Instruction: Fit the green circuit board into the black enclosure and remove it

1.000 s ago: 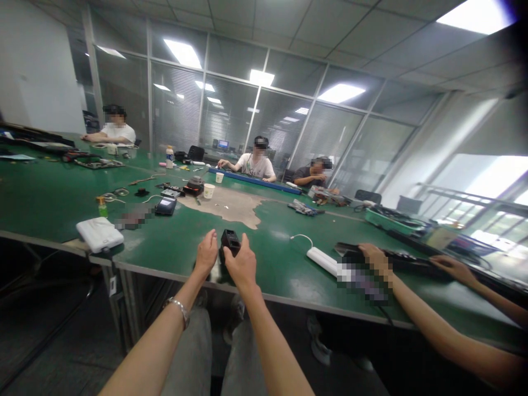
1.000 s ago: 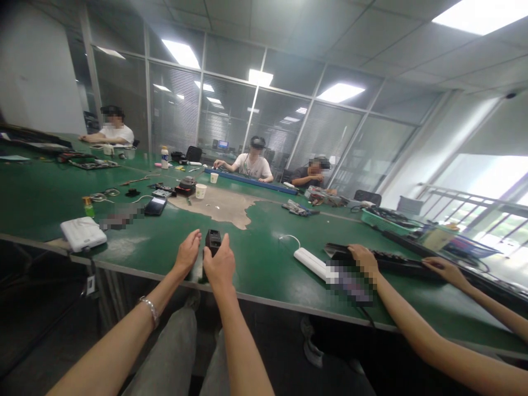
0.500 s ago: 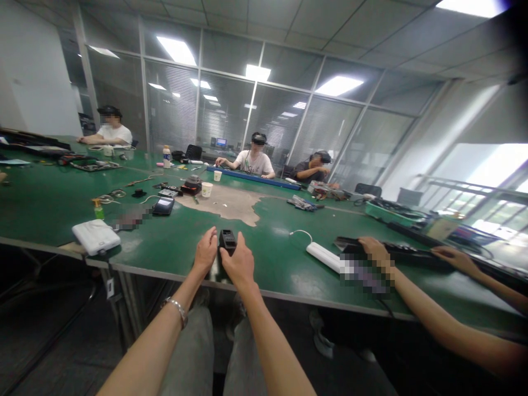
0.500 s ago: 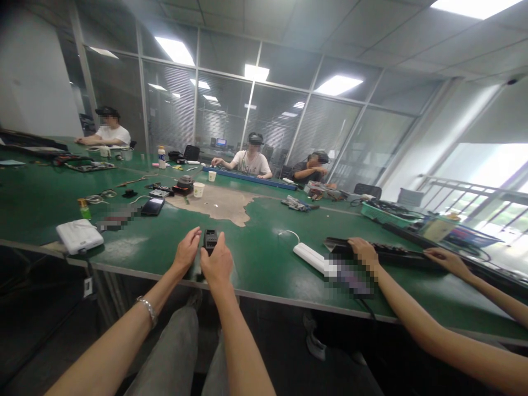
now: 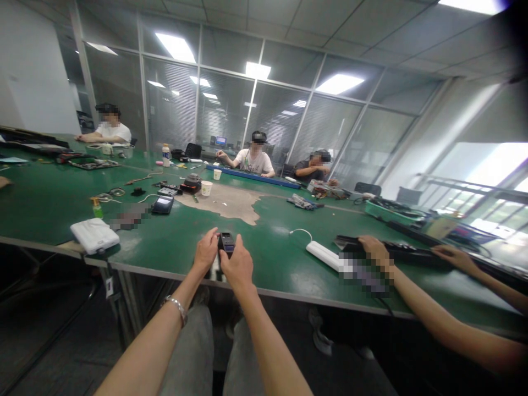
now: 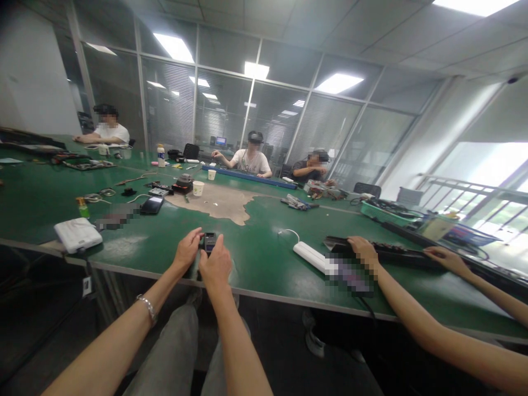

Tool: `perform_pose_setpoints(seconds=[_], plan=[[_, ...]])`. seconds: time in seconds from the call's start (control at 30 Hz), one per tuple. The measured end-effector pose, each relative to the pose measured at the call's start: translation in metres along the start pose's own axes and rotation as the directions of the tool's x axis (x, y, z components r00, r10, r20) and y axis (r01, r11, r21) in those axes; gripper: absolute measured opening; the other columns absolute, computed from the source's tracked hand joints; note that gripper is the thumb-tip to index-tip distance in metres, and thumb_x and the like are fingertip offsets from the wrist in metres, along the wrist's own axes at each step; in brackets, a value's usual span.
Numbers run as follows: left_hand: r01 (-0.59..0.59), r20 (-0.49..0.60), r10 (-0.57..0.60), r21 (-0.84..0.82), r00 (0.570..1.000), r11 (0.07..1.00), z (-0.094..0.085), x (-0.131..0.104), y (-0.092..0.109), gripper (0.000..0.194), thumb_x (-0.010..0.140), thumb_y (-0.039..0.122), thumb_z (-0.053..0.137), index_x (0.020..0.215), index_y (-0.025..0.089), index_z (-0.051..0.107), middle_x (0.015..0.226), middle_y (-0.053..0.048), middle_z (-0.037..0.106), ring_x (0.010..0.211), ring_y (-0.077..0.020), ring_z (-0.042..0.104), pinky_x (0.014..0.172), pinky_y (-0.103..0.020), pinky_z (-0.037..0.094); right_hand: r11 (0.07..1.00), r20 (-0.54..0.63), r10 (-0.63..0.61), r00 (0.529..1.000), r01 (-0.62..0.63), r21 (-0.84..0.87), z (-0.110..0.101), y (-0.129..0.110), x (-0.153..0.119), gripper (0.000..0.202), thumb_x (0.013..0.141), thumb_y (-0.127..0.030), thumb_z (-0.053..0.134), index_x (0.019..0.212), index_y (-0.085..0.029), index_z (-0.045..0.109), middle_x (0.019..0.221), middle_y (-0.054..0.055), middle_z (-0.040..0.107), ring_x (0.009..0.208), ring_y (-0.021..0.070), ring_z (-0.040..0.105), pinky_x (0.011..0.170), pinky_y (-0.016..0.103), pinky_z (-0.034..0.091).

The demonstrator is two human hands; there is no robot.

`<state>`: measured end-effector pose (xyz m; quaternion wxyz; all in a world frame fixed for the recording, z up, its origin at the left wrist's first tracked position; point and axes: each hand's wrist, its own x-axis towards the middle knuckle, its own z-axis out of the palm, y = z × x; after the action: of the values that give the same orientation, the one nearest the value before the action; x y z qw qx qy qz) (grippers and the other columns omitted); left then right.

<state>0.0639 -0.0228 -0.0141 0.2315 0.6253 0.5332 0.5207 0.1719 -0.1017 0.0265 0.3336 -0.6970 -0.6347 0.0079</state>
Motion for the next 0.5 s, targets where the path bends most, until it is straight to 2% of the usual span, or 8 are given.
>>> perform_pose_setpoints(seconds=[0.33, 0.5], plan=[[0.022, -0.023, -0.024, -0.058, 0.999, 0.998, 0.005, 0.002, -0.008, 0.045, 0.093, 0.027, 0.035, 0.134, 0.015, 0.049, 0.123, -0.010, 0.064, 0.110, -0.0180, 0.062, 0.101, -0.033, 0.045, 0.998, -0.002, 0.047, 0.999, -0.047, 0.032, -0.004, -0.005, 0.003, 0.073, 0.081, -0.036, 0.061, 0.141, -0.005, 0.033, 0.105, 0.020, 0.067, 0.097, 0.0310, 0.065, 0.080, 0.035, 0.047], [0.024, -0.011, -0.025, -0.041, 1.000, 0.999, 0.004, 0.002, -0.005, 0.044, 0.093, 0.029, 0.036, 0.132, 0.015, 0.051, 0.123, -0.010, 0.064, 0.111, -0.0192, 0.062, 0.101, -0.034, 0.045, 0.993, -0.119, 0.027, 0.992, -0.013, 0.120, -0.014, -0.005, 0.014, 0.074, 0.081, -0.039, 0.060, 0.141, -0.004, 0.034, 0.112, 0.021, 0.065, 0.102, 0.0304, 0.064, 0.084, 0.035, 0.046]])
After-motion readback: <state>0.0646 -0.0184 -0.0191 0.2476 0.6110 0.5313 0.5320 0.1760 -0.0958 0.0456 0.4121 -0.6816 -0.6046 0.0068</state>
